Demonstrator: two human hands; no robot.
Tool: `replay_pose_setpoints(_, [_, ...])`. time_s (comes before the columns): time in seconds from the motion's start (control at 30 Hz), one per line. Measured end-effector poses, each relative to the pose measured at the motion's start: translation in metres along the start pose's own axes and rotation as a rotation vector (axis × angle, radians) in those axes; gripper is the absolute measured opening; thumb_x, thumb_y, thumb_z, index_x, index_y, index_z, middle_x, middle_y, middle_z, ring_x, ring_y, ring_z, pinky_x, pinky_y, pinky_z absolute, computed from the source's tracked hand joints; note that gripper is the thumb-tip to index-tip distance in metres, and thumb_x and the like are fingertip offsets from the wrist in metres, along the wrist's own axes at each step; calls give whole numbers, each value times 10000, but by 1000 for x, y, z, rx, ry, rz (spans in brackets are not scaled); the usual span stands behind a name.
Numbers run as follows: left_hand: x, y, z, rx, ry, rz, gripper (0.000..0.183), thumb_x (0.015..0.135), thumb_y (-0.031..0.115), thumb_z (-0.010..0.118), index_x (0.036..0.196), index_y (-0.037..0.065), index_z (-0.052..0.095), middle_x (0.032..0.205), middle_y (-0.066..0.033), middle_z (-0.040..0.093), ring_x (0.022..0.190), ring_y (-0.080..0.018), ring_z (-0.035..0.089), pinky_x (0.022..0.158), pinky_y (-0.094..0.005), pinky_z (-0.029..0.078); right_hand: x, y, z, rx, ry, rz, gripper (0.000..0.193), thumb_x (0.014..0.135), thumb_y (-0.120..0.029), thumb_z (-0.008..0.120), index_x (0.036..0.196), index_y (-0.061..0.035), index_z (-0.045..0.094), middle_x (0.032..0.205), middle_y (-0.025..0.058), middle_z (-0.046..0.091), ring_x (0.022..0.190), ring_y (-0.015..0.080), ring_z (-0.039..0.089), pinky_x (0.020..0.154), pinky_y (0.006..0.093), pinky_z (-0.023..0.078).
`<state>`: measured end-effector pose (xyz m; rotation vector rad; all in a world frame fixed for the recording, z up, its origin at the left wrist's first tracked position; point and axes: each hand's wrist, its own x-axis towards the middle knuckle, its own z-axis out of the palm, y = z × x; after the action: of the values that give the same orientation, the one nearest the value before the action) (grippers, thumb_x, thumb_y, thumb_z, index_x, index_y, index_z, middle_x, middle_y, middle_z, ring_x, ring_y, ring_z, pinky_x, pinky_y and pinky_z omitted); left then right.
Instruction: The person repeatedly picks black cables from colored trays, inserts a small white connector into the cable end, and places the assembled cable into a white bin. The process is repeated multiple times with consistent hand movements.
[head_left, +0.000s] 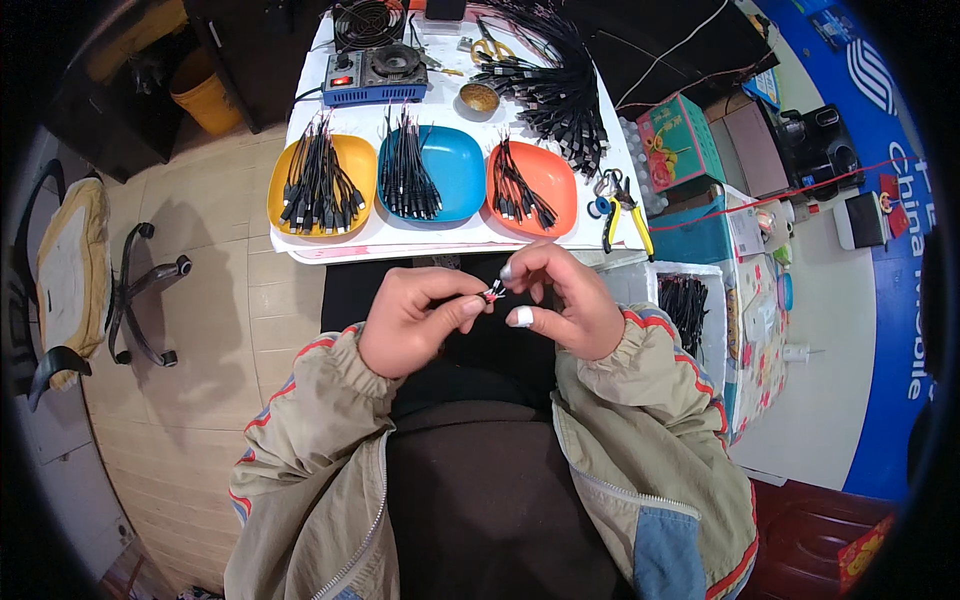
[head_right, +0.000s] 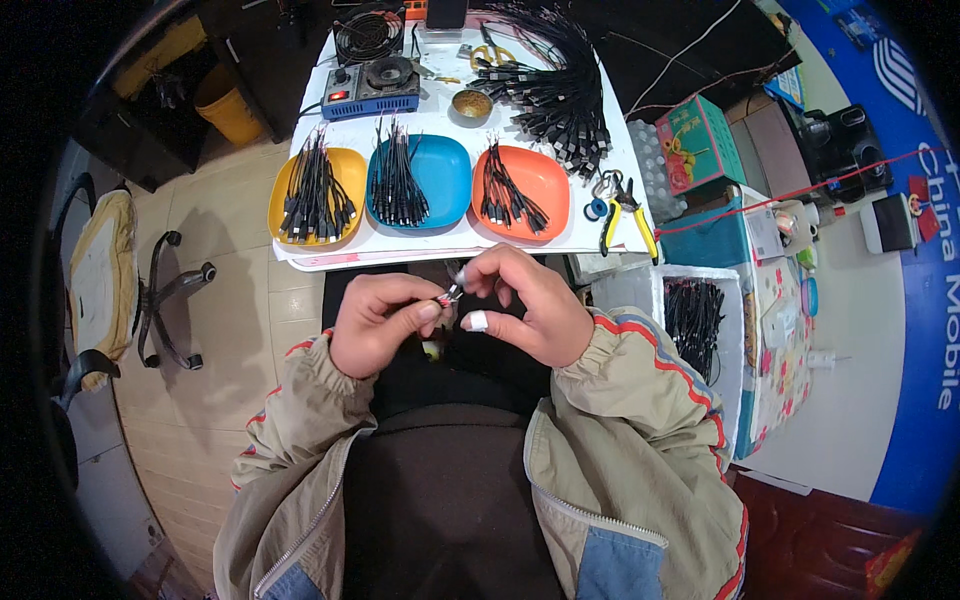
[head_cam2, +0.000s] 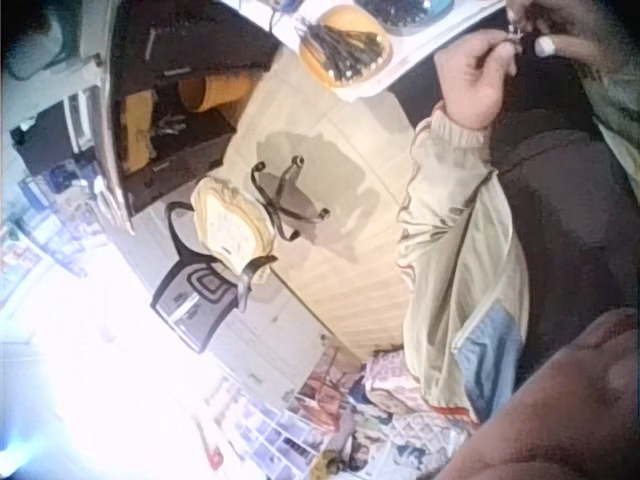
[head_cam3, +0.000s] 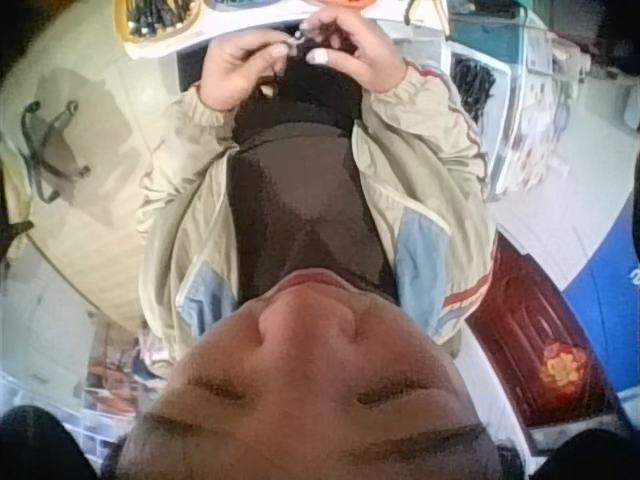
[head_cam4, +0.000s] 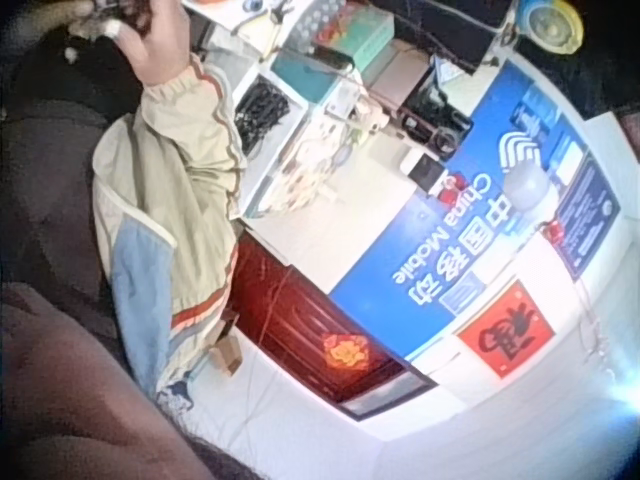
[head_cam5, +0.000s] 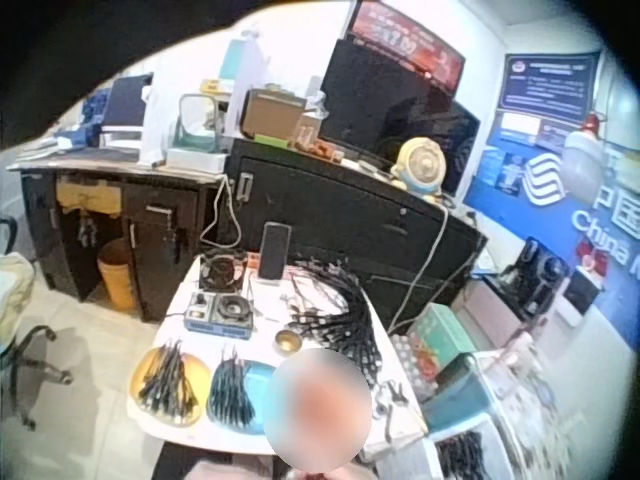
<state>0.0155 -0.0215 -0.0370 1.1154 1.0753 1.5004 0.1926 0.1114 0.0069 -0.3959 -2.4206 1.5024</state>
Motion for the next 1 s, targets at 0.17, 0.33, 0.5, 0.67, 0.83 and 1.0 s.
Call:
replay_pose_setpoints(0.17, [1, 4, -6, -316, -188, -125, 124, 910, 56, 579, 938, -41, 652, 793, -39, 628, 659, -69, 533, 609, -202, 431, 5, -13, 4, -186, 41, -238, 196, 777, -60, 704, 943, -29, 604, 924, 86, 609, 779, 192, 573, 663, 288, 455])
replay_pose_setpoints(0.33, [-2, 1, -3, -433, -147, -181, 130, 907, 62, 580, 953, -51, 627, 802, -57, 618, 656, -70, 532, 585, -196, 411, 7, -13, 6, -293, 70, -355, 158, 757, -25, 685, 895, -29, 609, 855, 89, 599, 771, 237, 583, 676, 312, 460])
replay_pose_setpoints(0.5, [-2, -6, 5, -716, -173, -168, 126, 879, 31, 596, 960, -63, 615, 807, -92, 613, 625, -99, 514, 563, -210, 397, 2, 2, 20, 507, -10, -44, 99, 861, -75, 625, 930, -16, 586, 864, 50, 597, 787, 164, 572, 716, 285, 452])
replay_pose_setpoints(0.67, [-2, -13, 2, -874, -134, -90, 143, 859, 31, 613, 960, -70, 620, 818, -119, 626, 604, -116, 509, 562, -232, 400, 8, 18, 25, 914, -40, 208, 186, 878, -123, 643, 1005, 1, 589, 924, 56, 597, 822, 145, 580, 757, 268, 464])
replay_pose_setpoints(0.83, [0, -17, 2, -799, -128, -78, 139, 853, 20, 614, 957, -69, 634, 819, -132, 640, 596, -124, 519, 565, -246, 411, 5, 3, 7, -81, 146, -204, 246, 767, -93, 722, 980, 1, 643, 952, 120, 638, 856, 233, 620, 761, 318, 492])
replay_pose_setpoints(1.0, [2, -17, 3, -807, -157, -83, 145, 842, -6, 616, 967, -74, 644, 814, -136, 642, 606, -134, 535, 569, -248, 418, 12, -9, 7, -109, 142, -358, 216, 731, -34, 731, 930, -21, 648, 887, 94, 627, 796, 235, 598, 698, 320, 474])
